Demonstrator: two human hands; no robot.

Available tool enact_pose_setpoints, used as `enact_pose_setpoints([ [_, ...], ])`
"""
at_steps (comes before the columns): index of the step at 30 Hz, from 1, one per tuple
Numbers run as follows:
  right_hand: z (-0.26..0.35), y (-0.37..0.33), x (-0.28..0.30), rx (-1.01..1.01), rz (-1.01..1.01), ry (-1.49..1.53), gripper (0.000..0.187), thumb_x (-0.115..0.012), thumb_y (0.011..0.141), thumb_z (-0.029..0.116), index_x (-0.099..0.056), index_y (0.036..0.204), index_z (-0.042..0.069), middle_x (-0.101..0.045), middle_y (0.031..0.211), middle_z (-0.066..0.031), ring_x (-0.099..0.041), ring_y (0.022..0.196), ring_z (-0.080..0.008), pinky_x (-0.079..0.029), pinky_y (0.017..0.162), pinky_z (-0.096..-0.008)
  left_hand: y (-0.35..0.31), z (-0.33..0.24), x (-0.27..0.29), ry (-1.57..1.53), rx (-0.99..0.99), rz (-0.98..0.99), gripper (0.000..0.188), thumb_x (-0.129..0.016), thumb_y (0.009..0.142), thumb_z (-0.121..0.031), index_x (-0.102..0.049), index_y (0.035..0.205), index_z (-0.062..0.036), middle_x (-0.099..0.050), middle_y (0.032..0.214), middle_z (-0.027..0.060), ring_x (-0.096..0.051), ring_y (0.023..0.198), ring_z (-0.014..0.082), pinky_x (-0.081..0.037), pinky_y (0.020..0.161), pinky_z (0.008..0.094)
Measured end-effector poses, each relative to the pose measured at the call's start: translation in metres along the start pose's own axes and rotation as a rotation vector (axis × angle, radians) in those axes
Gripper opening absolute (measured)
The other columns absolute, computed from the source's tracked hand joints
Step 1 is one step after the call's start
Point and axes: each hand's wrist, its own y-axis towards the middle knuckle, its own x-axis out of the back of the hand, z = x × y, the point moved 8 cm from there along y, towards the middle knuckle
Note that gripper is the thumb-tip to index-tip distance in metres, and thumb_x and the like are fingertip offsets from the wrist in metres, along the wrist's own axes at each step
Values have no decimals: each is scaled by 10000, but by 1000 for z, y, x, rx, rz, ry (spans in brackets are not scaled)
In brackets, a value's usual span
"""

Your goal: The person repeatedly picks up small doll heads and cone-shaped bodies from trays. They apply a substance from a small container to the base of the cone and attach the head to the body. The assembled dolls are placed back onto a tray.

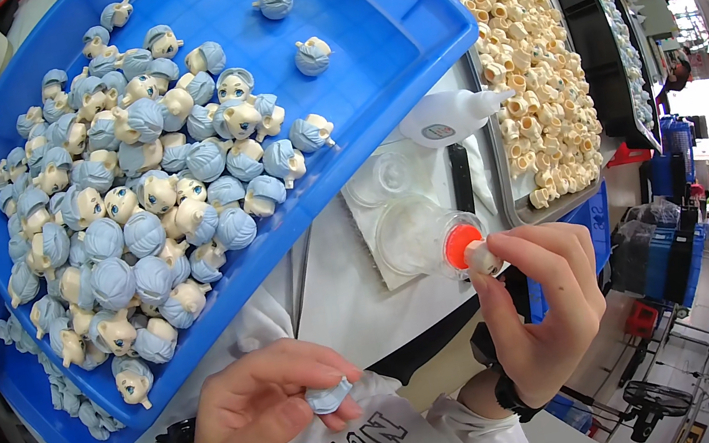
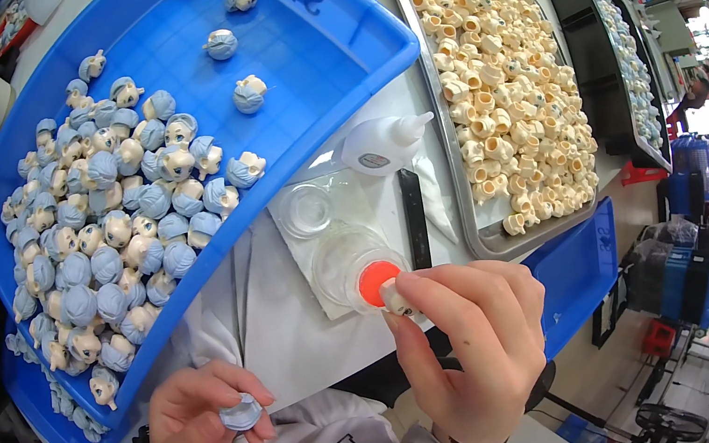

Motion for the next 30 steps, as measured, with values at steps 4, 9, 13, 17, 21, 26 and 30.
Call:
enact_pose_setpoints([
  [4, 0, 0, 1, 4, 6, -1, 355, -684, 526, -27, -633, 863, 72, -609, 801, -42, -532, 751, -216, -396, 684, -308, -1, -1, 0, 32, 48, -60, 322, -538, 836, -141, -480, 1056, 87, -487, 1028, 276, -601, 793, 299, -507, 655, 318],
  [9, 2, 2, -1, 18, 23, -20, 359, -674, 514, -26, -635, 858, 70, -597, 787, -40, -526, 725, -214, -382, 684, -310, 0, -2, 0, 88, 14, 0, 318, -532, 820, -116, -507, 1063, 87, -486, 1031, 278, -599, 802, 299, -503, 659, 313],
  [13, 8, 7, -3, 59, 65, -73, 360, -663, 504, -19, -639, 852, 70, -581, 770, -34, -518, 693, -211, -366, 678, -310, 0, -3, 0, 46, -1, -9, 283, -528, 811, -92, -528, 1038, 77, -485, 1033, 278, -596, 809, 293, -498, 680, 322],
  [17, 10, 9, -4, 81, 77, -78, 361, -660, 502, -14, -639, 852, 71, -578, 764, -32, -515, 686, -206, -357, 674, -312, 1, -2, -1, 53, -26, 10, 275, -530, 805, -75, -528, 1038, 72, -492, 1027, 274, -593, 818, 286, -494, 696, 330],
  [21, 8, 8, -3, 64, 67, -74, 362, -670, 504, -14, -634, 854, 76, -584, 765, -32, -522, 696, -208, -364, 681, -311, 1, -4, -2, 84, -42, 6, 277, -532, 799, -60, -525, 1044, 71, -504, 1014, 267, -595, 808, 273, -496, 695, 324],
  [26, 4, 3, 1, 26, 35, -44, 349, -691, 507, -15, -623, 836, 79, -593, 765, -35, -535, 705, -211, -373, 690, -310, 3, -5, -3, 73, 0, -18, 271, -537, 795, -52, -521, 1038, 67, -503, 1022, 264, -609, 795, 280, -509, 696, 317],
  [30, 1, 0, 2, 17, 19, -19, 347, -698, 506, -14, -614, 831, 72, -594, 765, -42, -537, 701, -214, -373, 684, -310, 2, -2, 0, -28, -69, -22, 284, -555, 793, -62, -490, 1039, 64, -502, 1023, 267, -615, 792, 297, -514, 702, 320],
])
